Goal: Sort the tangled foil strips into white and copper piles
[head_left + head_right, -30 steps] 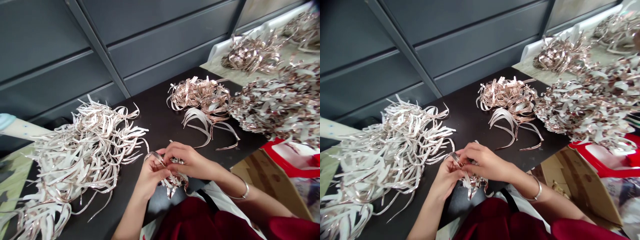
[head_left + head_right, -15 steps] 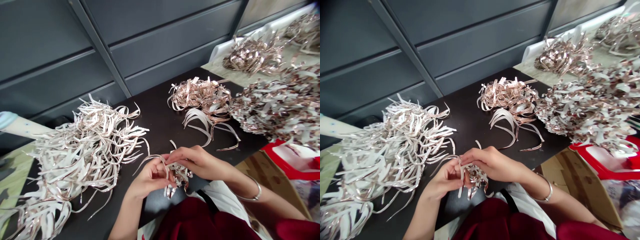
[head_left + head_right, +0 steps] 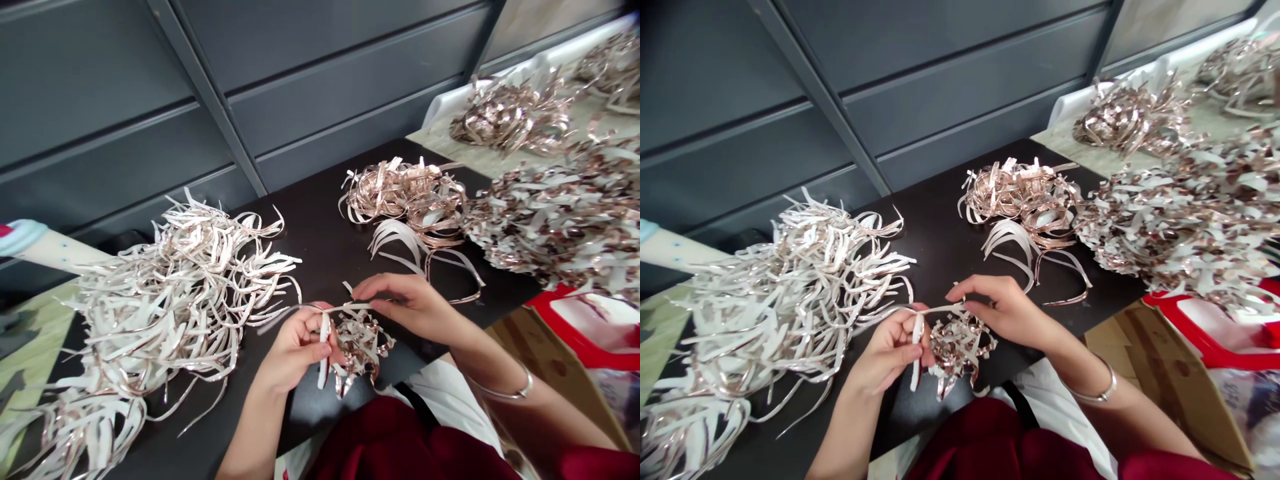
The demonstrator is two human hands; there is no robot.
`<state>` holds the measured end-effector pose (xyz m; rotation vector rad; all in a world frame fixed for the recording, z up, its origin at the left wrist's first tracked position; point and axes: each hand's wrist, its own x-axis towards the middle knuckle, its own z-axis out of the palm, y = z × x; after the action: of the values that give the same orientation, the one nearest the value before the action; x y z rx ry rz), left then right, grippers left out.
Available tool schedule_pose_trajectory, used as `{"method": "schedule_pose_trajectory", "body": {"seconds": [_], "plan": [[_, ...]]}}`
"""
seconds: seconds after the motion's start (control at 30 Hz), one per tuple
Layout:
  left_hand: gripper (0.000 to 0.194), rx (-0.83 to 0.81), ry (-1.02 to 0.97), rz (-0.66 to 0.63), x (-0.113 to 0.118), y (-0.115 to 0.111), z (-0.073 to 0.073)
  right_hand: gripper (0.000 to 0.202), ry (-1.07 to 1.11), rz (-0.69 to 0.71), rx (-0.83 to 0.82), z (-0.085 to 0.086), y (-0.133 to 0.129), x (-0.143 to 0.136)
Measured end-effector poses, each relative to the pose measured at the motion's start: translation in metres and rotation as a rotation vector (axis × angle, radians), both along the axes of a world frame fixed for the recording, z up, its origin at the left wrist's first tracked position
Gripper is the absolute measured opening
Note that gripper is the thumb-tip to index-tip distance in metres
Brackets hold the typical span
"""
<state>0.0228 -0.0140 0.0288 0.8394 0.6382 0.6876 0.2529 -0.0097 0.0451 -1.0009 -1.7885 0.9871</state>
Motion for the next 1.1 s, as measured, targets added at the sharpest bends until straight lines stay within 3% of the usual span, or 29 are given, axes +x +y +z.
{"method": "schedule_pose_trajectory", "body": {"seconds": [0.13,0.27,0.37,0.53,0.67,0.73,0.83,0.97,1.03,1.1], "plan": [[0.048,-0.021,0.021,-0.050,-0.001,0.000,0.001,0.014,0.029,0.035,-0.046,-0.001,-0.001,0.006],[0.032,0.040,0.123,0.134,0.005,0.000,0.002,0.013,0.049,0.163,0.018,0.002,-0.003,-0.002],[0.031,0.069,0.241,0.185,0.008,0.000,0.002,0.009,0.055,0.137,0.054,0.003,-0.001,-0.004],[0.034,0.000,0.305,0.074,0.002,-0.002,0.001,0.015,0.109,0.022,0.013,0.002,0.004,0.014],[0.029,0.066,0.347,-0.039,-0.006,-0.001,0.005,0.010,0.229,-0.032,-0.102,-0.004,0.005,0.029],[0.028,0.187,0.435,-0.070,-0.007,-0.002,0.009,0.014,0.331,-0.020,-0.197,-0.010,0.007,0.029],[0.028,0.521,0.653,-0.059,-0.003,-0.006,0.014,0.023,0.525,-0.051,-0.300,-0.018,0.012,0.026],[0.037,1.020,0.954,0.134,0.005,-0.010,0.013,0.038,0.680,-0.206,-0.272,-0.019,0.015,0.023],[0.040,1.260,1.036,0.250,0.009,-0.012,0.010,0.038,0.572,-0.243,-0.175,-0.014,0.012,0.017],[0.041,1.458,1.057,0.301,0.011,-0.013,0.008,0.033,0.322,-0.182,-0.075,-0.008,0.005,0.003]]}}
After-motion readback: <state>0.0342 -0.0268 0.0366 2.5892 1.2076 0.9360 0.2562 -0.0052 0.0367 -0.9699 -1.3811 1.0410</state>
